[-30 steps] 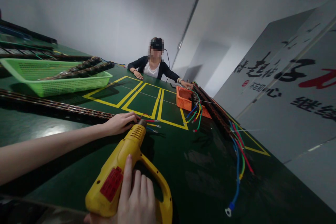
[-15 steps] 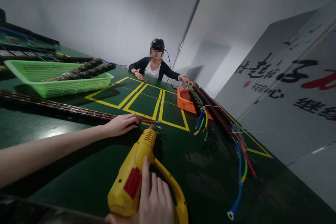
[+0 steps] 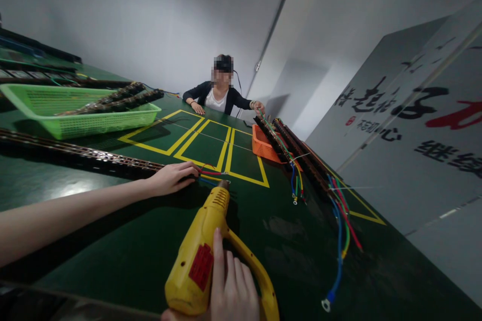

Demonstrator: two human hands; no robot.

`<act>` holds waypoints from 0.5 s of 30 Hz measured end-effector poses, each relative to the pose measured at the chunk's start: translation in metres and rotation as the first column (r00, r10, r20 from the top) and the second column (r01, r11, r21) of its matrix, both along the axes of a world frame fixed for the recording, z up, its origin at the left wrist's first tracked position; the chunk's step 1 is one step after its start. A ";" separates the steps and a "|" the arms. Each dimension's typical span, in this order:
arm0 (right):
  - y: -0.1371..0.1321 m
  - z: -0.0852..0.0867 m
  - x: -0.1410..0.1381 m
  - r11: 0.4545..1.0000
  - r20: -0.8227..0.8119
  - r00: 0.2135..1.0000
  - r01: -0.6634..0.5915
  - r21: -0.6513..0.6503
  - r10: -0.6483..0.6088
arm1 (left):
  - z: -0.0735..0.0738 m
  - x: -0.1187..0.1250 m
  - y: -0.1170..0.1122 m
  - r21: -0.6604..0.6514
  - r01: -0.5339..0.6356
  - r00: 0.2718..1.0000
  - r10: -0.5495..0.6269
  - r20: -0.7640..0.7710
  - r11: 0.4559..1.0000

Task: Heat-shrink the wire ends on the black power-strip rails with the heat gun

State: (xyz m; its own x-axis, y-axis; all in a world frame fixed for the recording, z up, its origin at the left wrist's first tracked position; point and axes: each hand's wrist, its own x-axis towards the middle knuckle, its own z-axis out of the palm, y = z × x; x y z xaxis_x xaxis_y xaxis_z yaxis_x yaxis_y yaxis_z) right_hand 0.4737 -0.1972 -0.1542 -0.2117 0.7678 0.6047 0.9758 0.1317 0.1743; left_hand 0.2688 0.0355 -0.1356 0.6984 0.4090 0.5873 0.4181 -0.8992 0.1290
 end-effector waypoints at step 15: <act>0.004 0.002 -0.065 0.999 -0.084 0.996 -0.037 0.009 0.038 | -0.002 0.000 0.003 -0.032 0.006 1.000 -0.006 0.001 0.999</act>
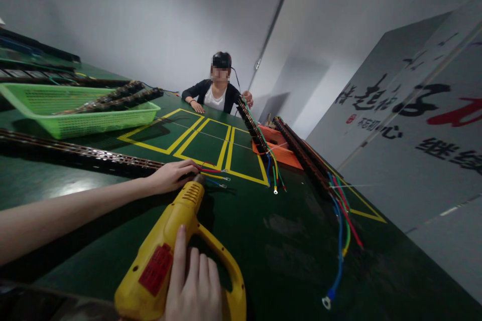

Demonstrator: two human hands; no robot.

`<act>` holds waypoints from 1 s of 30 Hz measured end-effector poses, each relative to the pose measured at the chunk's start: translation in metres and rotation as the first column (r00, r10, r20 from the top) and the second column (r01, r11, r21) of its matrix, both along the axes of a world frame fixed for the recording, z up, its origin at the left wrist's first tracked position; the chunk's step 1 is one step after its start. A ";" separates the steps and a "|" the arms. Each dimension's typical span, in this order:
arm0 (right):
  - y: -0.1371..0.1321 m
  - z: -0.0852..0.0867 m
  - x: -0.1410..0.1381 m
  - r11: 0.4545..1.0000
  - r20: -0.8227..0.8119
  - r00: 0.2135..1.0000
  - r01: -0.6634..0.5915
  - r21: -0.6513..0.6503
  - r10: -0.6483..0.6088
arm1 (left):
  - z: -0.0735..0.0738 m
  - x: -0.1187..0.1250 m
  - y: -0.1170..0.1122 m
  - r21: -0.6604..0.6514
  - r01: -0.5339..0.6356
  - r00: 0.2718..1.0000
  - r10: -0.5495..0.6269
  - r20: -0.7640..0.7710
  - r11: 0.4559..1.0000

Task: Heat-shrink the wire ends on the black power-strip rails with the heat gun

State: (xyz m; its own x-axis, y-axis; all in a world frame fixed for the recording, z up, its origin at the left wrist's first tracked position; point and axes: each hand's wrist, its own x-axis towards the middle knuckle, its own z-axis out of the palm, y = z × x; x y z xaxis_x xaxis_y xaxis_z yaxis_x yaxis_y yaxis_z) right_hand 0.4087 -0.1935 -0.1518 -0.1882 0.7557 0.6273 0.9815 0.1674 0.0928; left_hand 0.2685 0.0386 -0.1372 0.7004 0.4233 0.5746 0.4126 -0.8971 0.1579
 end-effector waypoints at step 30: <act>-0.014 0.007 0.072 0.994 0.004 0.996 0.084 -0.074 -0.084 | 0.003 0.000 -0.004 0.042 -0.019 1.000 0.020 -0.024 0.999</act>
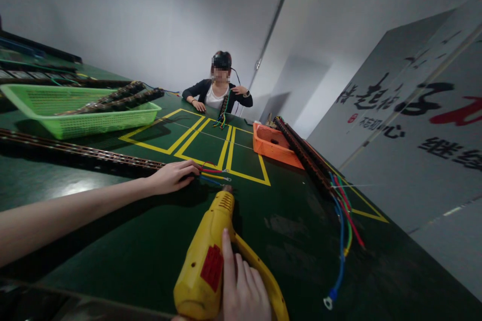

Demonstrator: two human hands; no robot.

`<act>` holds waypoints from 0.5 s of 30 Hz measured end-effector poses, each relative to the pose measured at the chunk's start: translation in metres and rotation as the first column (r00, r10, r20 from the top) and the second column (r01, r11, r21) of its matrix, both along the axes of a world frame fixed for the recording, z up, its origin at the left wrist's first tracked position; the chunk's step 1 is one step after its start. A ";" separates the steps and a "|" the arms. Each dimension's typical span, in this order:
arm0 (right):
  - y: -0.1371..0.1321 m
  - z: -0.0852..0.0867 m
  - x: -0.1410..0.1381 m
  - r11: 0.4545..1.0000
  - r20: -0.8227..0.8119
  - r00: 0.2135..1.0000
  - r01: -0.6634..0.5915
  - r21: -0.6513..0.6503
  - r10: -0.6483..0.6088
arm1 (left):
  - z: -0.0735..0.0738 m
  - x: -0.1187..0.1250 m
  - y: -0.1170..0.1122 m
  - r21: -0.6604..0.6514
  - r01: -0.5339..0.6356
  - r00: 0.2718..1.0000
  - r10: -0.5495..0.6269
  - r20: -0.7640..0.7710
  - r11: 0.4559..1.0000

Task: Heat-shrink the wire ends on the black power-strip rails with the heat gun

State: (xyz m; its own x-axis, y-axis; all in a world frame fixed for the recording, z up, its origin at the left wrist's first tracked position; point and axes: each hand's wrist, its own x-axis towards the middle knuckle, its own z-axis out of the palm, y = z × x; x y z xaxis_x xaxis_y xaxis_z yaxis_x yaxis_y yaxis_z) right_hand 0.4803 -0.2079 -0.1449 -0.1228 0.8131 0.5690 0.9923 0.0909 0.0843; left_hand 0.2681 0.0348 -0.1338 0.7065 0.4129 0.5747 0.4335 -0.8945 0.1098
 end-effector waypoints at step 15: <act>0.014 0.002 -0.047 0.994 0.029 0.993 -0.112 0.011 0.112 | -0.003 0.000 0.003 -0.017 -0.012 1.000 0.012 0.012 1.000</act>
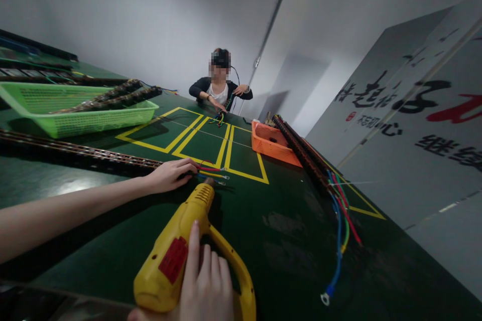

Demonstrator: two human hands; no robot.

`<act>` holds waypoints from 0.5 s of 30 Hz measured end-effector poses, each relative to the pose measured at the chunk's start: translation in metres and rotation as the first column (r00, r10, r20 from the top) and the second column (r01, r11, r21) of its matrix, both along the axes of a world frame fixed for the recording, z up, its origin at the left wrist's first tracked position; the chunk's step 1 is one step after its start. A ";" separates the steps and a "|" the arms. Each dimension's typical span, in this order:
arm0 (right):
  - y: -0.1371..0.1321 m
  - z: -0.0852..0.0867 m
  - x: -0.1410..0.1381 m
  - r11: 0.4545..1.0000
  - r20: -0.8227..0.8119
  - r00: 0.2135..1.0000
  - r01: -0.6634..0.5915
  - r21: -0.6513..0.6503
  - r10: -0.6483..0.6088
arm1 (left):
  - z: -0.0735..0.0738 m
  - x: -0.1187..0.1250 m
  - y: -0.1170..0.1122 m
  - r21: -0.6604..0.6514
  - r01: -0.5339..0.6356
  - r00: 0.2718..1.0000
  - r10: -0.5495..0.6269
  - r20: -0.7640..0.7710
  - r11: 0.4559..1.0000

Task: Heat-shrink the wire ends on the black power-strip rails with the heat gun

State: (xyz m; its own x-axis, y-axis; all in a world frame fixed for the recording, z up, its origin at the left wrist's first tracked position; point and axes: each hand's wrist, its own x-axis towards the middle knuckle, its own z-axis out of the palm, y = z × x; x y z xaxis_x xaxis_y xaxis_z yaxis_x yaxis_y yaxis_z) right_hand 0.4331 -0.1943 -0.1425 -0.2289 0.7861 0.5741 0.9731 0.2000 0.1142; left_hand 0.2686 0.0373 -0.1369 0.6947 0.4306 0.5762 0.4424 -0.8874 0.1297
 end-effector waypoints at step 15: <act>0.001 0.003 -0.027 1.000 -0.152 0.988 0.026 -0.013 -0.028 | 0.000 -0.002 0.003 -0.003 0.019 1.000 -0.019 -0.016 1.000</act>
State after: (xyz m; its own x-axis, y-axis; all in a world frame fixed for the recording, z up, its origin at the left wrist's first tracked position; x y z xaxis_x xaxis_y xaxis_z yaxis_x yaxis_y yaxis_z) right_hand 0.4064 -0.1929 -0.1391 -0.1185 0.7969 0.5923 0.9840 0.1740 -0.0373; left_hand 0.2668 0.0398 -0.1368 0.7121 0.4188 0.5635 0.4277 -0.8953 0.1248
